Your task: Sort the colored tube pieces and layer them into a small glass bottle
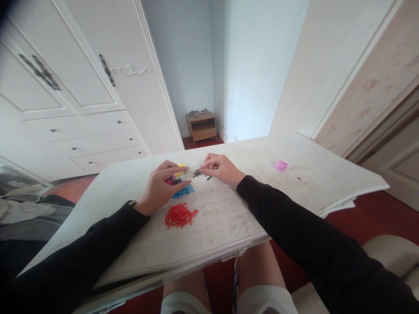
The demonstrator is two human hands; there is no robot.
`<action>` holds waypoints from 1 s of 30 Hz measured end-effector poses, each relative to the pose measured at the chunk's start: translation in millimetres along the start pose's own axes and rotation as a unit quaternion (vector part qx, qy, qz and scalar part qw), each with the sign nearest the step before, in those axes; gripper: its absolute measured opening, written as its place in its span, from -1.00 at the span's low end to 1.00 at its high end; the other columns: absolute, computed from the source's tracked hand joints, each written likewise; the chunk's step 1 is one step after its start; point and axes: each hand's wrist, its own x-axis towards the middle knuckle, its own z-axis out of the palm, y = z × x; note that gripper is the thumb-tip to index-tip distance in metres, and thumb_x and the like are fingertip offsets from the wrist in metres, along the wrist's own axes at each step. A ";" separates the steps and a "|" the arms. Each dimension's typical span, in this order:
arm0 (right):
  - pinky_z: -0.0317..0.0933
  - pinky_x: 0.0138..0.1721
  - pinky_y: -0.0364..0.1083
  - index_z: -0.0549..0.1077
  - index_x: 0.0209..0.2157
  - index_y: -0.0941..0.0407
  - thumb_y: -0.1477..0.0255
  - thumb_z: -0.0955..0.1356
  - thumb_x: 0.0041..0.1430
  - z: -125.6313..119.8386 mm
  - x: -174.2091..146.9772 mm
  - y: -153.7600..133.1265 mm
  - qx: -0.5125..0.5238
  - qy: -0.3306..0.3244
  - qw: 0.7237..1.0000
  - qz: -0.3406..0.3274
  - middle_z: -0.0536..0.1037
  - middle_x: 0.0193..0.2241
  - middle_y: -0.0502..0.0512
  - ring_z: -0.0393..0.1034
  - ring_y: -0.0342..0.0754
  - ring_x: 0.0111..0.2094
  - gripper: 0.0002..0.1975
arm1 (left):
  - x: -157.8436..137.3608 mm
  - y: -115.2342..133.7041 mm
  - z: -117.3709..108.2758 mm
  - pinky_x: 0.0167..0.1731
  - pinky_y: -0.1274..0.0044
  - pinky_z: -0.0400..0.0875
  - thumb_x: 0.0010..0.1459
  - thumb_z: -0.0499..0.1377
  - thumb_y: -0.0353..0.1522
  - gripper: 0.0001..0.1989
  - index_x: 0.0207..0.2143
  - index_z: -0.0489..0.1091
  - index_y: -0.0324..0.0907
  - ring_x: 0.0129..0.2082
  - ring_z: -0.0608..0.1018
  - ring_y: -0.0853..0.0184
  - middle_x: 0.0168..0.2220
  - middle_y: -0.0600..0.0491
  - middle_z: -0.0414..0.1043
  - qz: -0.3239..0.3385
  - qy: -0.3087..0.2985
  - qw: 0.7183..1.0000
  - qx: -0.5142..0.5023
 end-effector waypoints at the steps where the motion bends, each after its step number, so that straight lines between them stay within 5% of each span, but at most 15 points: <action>1: 0.26 -0.39 -0.11 0.69 -0.36 0.10 0.33 0.49 0.10 -0.2 -0.2 -0.7 -0.005 -0.011 1.000 -0.005 0.50 -0.36 0.07 0.39 -0.11 -0.38 -0.86 | -0.2 0.0 0.1 -0.22 0.43 0.50 0.07 0.43 -0.27 -0.65 -0.06 0.62 -0.10 -0.28 0.53 0.29 -0.23 0.02 0.48 -0.001 0.000 1.000 -0.001; 7: 0.31 -0.34 -0.11 0.65 -0.31 0.15 0.47 0.44 0.05 0.5 -2.6 0.3 0.016 -0.012 1.000 -0.001 0.52 -0.38 0.05 0.42 -0.12 -0.38 -0.86 | -0.6 -1.9 0.5 -0.21 0.43 0.50 0.07 0.43 -0.28 -0.64 -0.05 0.61 -0.11 -0.27 0.53 0.30 -0.23 0.02 0.47 0.000 0.001 1.000 0.001; 19: 0.38 -0.33 -0.07 0.50 -0.45 0.12 0.19 0.59 -0.07 7.3 -0.9 -4.9 0.094 0.071 0.992 0.036 0.59 -0.47 0.04 0.47 -0.09 -0.42 -0.66 | -0.2 -0.3 -0.2 -0.15 0.38 0.49 0.08 0.42 -0.28 -0.65 -0.05 0.62 -0.10 -0.26 0.55 0.26 -0.22 0.00 0.50 0.004 -0.003 1.000 0.010; 24: 0.38 -0.21 -0.03 0.56 -0.37 0.11 0.18 0.55 0.03 6.6 -2.3 -11.2 0.036 0.078 0.996 0.009 0.63 -0.39 0.09 0.48 -0.05 -0.35 -0.70 | -0.3 0.4 0.1 -0.15 0.39 0.49 0.09 0.41 -0.25 -0.65 -0.06 0.60 -0.10 -0.24 0.56 0.26 -0.20 0.00 0.50 0.001 0.003 1.000 0.012; 30: 0.31 -0.22 -0.04 0.57 -0.31 0.08 0.38 0.42 0.18 2.2 -4.2 -16.7 -0.061 0.083 0.993 -0.064 0.62 -0.28 0.10 0.47 -0.02 -0.24 -0.92 | 1.6 4.6 -1.0 -0.10 0.35 0.44 0.14 0.36 -0.24 -0.70 -0.08 0.56 -0.12 -0.16 0.57 0.20 -0.16 -0.02 0.52 -0.023 0.013 0.999 0.036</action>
